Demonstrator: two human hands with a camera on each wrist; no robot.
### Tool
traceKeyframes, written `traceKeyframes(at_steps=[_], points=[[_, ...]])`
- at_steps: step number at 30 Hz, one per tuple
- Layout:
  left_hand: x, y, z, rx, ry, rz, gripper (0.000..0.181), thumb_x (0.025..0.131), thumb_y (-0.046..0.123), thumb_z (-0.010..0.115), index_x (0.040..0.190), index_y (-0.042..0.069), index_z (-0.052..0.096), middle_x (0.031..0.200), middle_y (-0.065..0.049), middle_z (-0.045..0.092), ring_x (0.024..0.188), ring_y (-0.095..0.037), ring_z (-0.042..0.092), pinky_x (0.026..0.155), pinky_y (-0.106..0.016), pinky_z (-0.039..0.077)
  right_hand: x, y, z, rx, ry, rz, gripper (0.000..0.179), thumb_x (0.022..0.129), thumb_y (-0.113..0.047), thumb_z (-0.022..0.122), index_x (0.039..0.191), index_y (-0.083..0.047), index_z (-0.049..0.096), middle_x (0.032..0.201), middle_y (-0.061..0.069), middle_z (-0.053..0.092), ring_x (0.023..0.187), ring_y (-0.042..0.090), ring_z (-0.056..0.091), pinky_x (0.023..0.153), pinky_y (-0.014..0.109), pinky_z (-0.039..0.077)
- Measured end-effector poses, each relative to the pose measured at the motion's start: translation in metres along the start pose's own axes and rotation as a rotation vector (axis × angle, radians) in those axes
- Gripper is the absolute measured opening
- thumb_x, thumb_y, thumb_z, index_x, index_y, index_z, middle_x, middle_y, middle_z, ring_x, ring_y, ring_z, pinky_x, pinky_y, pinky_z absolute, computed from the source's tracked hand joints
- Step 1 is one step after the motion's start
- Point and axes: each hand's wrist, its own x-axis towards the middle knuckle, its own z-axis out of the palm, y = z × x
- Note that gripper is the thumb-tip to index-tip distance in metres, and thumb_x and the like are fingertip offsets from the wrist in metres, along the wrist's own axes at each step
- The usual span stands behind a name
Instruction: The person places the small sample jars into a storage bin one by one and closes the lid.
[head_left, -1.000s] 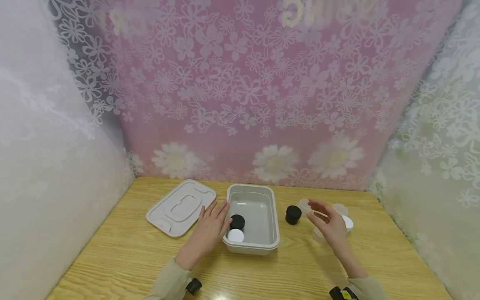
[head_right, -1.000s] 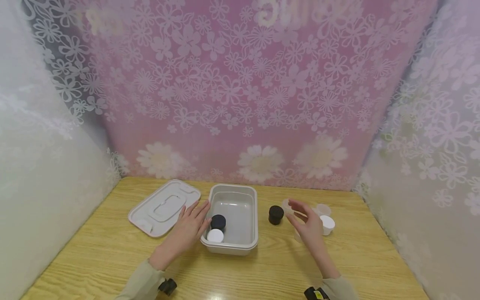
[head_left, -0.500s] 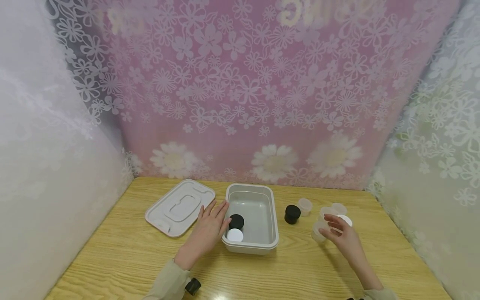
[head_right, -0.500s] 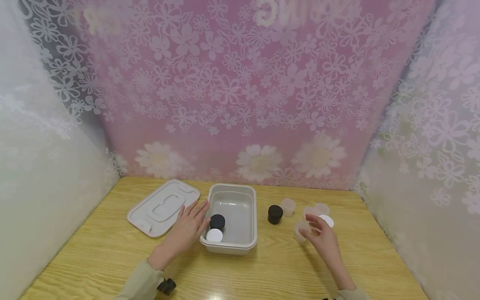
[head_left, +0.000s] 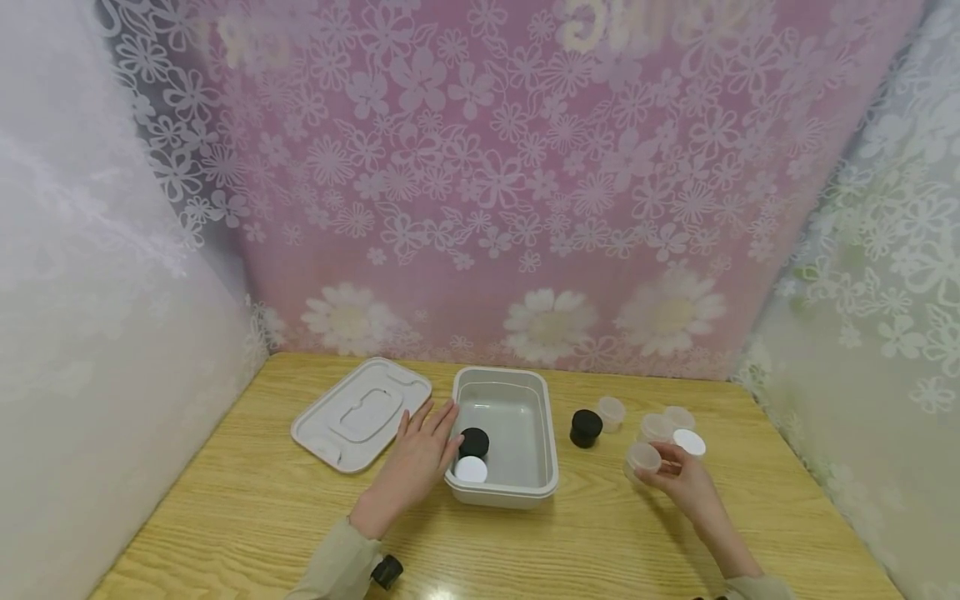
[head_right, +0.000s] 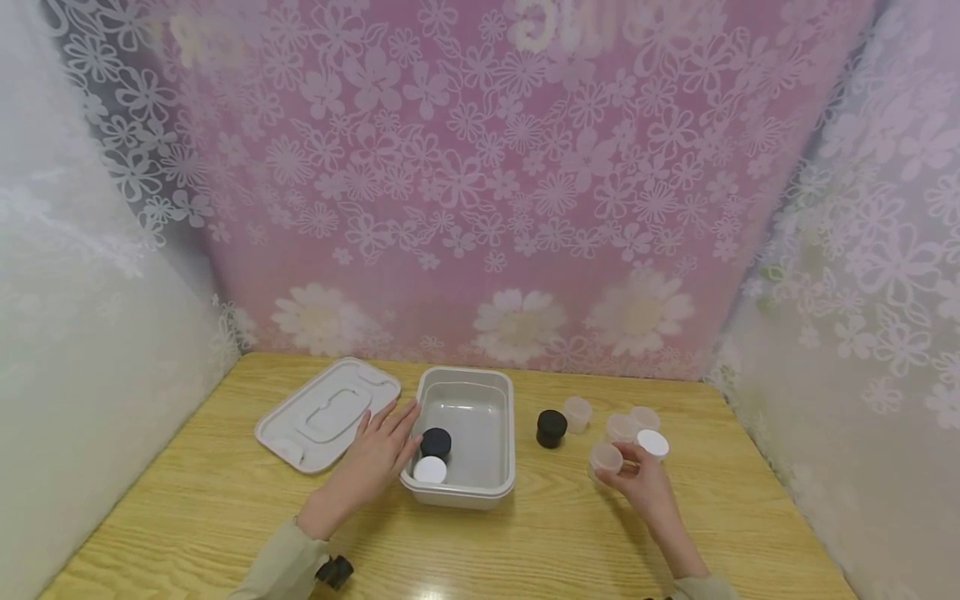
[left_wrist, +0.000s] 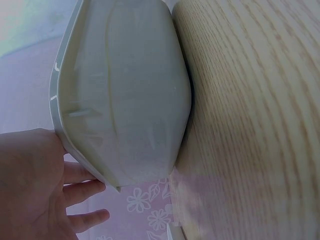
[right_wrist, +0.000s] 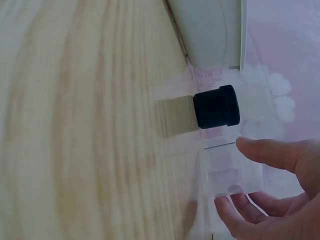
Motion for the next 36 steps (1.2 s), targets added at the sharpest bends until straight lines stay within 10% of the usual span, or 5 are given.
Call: traceKeyframes(at_steps=[36], points=[[0.000, -0.001, 0.001, -0.002, -0.005, -0.007, 0.052, 0.107, 0.033, 0.051, 0.150, 0.004, 0.049, 0.155, -0.012, 0.047, 0.145, -0.043, 0.036, 0.113, -0.068, 0.027, 0.015, -0.079, 0.032, 0.110, 0.033, -0.222, 0.064, 0.091, -0.017, 0.078, 0.144, 0.004, 0.049, 0.138, 0.026, 0.054, 0.123, 0.040, 0.057, 0.088, 0.019, 0.053]])
